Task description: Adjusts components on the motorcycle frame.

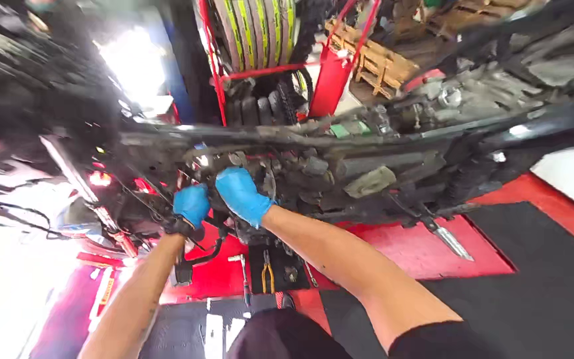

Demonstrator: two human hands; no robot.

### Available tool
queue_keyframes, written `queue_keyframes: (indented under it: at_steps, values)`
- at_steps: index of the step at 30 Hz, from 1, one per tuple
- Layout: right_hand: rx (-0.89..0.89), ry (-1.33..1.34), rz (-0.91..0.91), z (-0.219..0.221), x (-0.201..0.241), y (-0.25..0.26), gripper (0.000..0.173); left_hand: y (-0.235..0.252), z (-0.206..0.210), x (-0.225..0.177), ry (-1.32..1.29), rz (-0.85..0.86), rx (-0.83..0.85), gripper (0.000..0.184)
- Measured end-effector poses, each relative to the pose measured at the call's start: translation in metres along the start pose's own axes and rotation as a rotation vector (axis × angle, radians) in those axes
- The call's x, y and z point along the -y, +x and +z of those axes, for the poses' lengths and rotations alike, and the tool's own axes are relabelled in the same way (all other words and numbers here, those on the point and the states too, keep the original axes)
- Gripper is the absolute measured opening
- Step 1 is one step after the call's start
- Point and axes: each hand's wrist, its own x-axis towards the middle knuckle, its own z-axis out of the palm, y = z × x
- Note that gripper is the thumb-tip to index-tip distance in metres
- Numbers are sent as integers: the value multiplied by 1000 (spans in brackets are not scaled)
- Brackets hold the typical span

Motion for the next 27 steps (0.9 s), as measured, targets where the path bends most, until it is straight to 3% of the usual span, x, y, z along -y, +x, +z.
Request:
queue_keyframes:
  at_steps: [4, 7, 10, 12, 14, 17, 20, 23, 27]
  values:
    - [-96, 73, -85, -2, -13, -14, 4, 7, 12, 11, 9, 79, -3, 35]
    - [-112, 385, -220, -29, -28, -62, 16, 15, 12, 19, 72, 130, -2, 33]
    - [113, 822, -361, -7, -60, -154, 21, 21, 17, 23, 120, 156, -11, 39]
    - [414, 987, -248, 65, -84, -209, 21, 24, 17, 26, 128, 152, -4, 42]
    - [716, 959, 27, 170, -106, -248, 23, 25, 16, 28, 139, 128, 2, 44]
    - [862, 736, 401, 315, -124, -291, 31, 33, 39, 55, 83, 130, 33, 42]
    - [858, 732, 641, 398, -120, -294, 36, 50, 59, 77, -18, 82, -11, 43]
    - [759, 798, 764, 446, -98, -263, 36, 51, 66, 84, -208, 120, -128, 46]
    - [672, 817, 846, 490, -54, -204, 44, 27, 26, 31, 43, 45, -115, 43]
